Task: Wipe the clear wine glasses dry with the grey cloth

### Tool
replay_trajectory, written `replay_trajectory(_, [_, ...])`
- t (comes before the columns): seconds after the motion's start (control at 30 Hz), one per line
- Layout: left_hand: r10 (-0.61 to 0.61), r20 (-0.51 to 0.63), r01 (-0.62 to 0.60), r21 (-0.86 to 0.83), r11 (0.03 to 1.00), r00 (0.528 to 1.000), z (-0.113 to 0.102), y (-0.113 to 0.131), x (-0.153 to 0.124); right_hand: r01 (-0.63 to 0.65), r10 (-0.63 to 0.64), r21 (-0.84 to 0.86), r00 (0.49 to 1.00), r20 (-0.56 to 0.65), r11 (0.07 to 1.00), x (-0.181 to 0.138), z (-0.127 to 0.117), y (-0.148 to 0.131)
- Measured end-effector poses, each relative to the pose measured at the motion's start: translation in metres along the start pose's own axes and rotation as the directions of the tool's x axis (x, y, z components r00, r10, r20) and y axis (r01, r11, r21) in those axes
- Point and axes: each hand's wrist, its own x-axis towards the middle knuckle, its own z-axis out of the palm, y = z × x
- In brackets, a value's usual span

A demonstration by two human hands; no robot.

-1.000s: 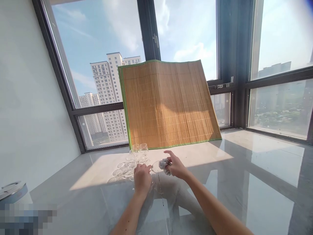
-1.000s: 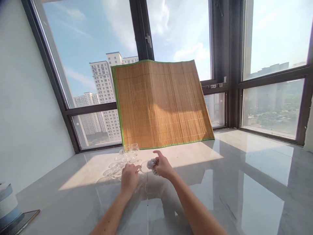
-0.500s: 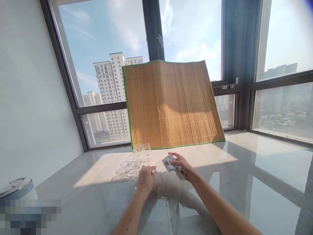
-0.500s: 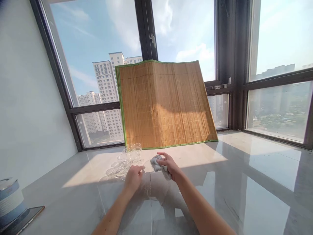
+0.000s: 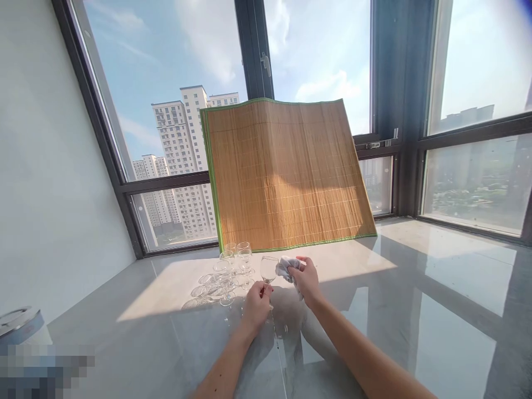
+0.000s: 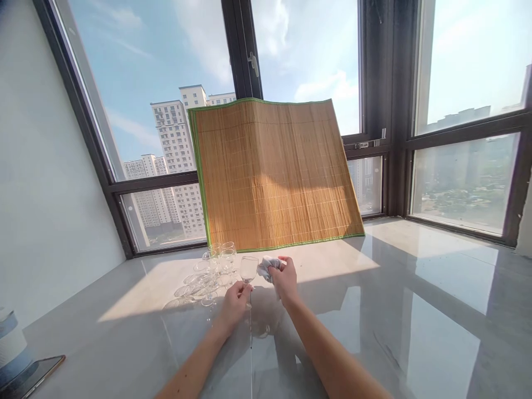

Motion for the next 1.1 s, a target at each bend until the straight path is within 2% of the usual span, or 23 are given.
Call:
replay_trajectory(0.07, [0.027, -0.087, -0.029, -0.025, 0.999, 0.996, -0.003, 0.007, -0.001, -0.035, 0.041, -0.037, 0.983, 0.177, 0.999, -0.006, 0.006, 0.005])
replay_trajectory(0.13, [0.038, -0.147, -0.044, -0.036, 0.998, 0.988, -0.008, 0.015, -0.002, -0.031, 0.059, -0.084, 0.933, 0.354, 0.996, -0.012, 0.012, 0.010])
replay_trajectory(0.23, [0.049, -0.214, -0.059, -0.043, 0.997, 0.976, -0.015, 0.023, -0.005, 0.055, 0.037, -0.178, 0.877, 0.478, 0.982, -0.021, 0.019, 0.015])
replay_trajectory(0.3, [0.050, -0.234, -0.060, -0.036, 0.998, 0.971, -0.018, 0.025, -0.006, 0.080, 0.021, -0.201, 0.889, 0.458, 0.976, -0.024, 0.021, 0.014])
replay_trajectory(0.4, [0.034, -0.230, -0.034, 0.005, 0.999, 0.973, -0.018, 0.019, -0.004, 0.040, 0.011, -0.144, 0.942, 0.335, 0.989, -0.023, 0.019, 0.005])
replay_trajectory(0.5, [0.028, -0.203, -0.004, 0.119, 0.993, 0.979, -0.015, 0.010, -0.001, 0.020, -0.009, -0.051, 0.979, 0.203, 0.999, -0.019, 0.012, -0.010])
replay_trajectory(0.57, [0.022, -0.154, 0.012, 0.215, 0.977, 0.988, -0.013, 0.006, 0.000, -0.007, 0.008, -0.011, 0.986, 0.167, 1.000, -0.016, 0.006, -0.019])
replay_trajectory(0.7, [-0.007, -0.073, 0.034, 0.378, 0.925, 0.997, -0.012, 0.003, -0.003, -0.091, 0.080, 0.032, 0.964, 0.253, 0.995, -0.015, 0.002, -0.028])
replay_trajectory(0.8, [-0.011, -0.048, 0.030, 0.439, 0.898, 0.999, -0.013, 0.003, -0.004, -0.033, 0.010, 0.064, 0.944, 0.330, 0.997, -0.018, 0.003, -0.032])
replay_trajectory(0.9, [-0.002, -0.047, 0.023, 0.458, 0.889, 0.999, -0.014, 0.001, -0.002, 0.020, -0.056, 0.089, 0.904, 0.424, 0.996, -0.020, 0.002, -0.035])
replay_trajectory(1.0, [-0.005, -0.047, 0.025, 0.452, 0.892, 0.999, -0.015, -0.004, 0.001, -0.015, -0.005, 0.033, 0.846, 0.534, 0.999, -0.017, -0.003, -0.035])
replay_trajectory(1.1, [-0.021, -0.030, 0.032, 0.412, 0.911, 0.999, -0.015, -0.010, 0.004, -0.032, 0.056, -0.052, 0.809, 0.585, 0.998, -0.014, -0.009, -0.031])
